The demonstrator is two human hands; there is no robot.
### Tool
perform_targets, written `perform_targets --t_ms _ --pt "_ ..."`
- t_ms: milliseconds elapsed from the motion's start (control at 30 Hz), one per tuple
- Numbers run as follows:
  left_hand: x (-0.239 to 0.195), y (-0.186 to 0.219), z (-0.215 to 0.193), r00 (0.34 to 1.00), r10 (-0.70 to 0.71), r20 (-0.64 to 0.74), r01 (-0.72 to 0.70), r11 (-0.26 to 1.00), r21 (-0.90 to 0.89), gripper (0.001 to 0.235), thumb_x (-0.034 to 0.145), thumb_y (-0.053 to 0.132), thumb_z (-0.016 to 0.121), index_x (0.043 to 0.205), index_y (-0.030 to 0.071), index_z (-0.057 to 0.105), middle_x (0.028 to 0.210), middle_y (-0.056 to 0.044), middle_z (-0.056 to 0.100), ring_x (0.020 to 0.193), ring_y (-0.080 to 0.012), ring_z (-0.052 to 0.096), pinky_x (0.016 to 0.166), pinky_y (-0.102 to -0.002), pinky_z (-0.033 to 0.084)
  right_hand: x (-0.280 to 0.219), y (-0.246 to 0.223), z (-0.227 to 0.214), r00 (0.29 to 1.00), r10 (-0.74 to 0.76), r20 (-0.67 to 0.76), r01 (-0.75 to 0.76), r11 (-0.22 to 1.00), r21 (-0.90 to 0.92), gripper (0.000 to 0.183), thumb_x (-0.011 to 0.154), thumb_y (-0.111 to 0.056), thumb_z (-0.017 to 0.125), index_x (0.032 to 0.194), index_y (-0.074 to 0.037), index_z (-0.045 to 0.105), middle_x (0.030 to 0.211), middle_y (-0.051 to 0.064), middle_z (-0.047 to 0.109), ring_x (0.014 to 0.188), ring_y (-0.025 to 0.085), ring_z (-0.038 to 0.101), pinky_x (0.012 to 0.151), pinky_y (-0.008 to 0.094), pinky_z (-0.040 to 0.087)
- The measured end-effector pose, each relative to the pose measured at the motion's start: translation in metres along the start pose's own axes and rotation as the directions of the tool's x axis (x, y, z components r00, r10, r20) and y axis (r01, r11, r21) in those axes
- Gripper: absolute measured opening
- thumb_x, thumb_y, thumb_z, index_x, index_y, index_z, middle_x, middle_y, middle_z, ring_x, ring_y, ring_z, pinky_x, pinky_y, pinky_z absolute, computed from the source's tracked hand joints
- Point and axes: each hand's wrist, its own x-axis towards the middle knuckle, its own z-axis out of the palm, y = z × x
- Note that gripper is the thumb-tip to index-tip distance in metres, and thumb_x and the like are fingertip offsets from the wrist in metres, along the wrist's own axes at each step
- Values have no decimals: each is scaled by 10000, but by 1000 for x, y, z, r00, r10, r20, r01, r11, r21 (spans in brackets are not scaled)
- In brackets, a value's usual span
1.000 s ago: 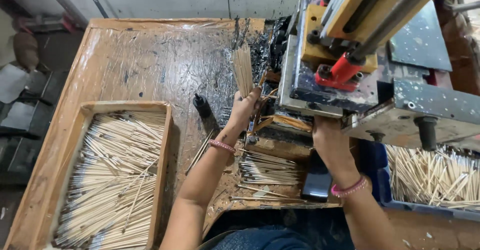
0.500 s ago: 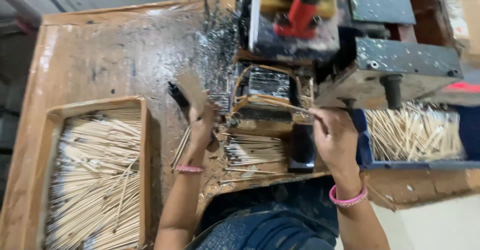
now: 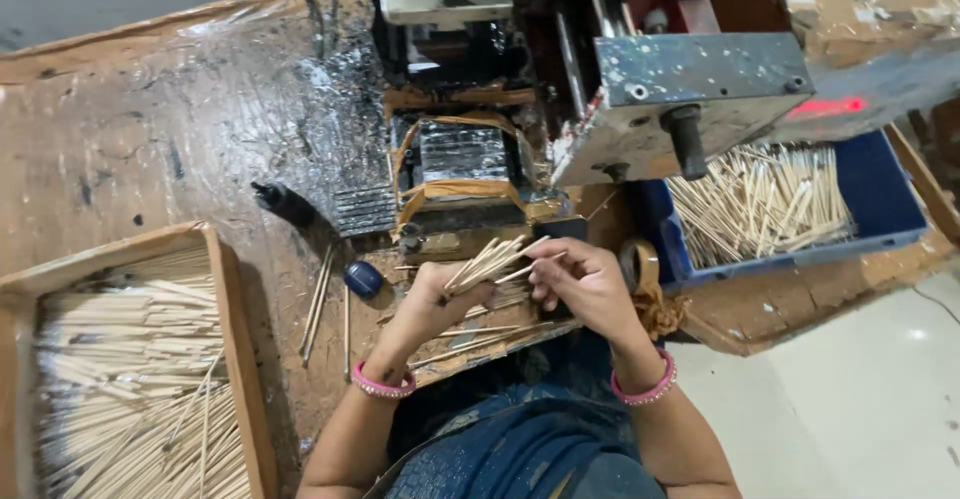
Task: Feeding bamboo sticks into an industrial stick-coating or processing machine.
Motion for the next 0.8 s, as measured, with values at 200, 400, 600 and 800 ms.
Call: perform_targets --t_ms 200,400,600,800 --pt "5 -29 -80 956 -249 -155 215 954 -209 147 935 120 643 970 36 759 635 31 598 534 -35 501 466 -221 376 42 -47 17 947 -308 92 322 913 -251 170 1007 -79 680 1153 -2 719 961 52 757 860 111 720 722 253 579" --pt "80 -45 -112 785 -323 -528 48 882 -469 272 961 248 712 760 86 627 544 50 493 420 -64 405 380 -251 280 112 -78 49 712 -554 431 571 101 -814 402 828 55 654 1217 -24 722 1199 107 710 1201 305 594 994 409 500" --pt "113 -61 -97 755 -389 -528 68 847 -527 226 946 234 691 789 88 620 600 47 526 477 -57 451 420 -247 327 103 -81 56 754 -554 352 443 33 -896 363 914 -20 624 1275 7 659 1316 137 649 1229 352 556 1107 470 440" --pt "112 -55 -95 754 -402 -520 72 836 -543 166 932 214 668 828 87 638 616 51 518 480 -51 440 414 -238 320 122 -17 28 807 -531 258 372 118 -921 393 913 -39 582 1299 6 642 1270 223 617 1239 418 538 1074 490 433"
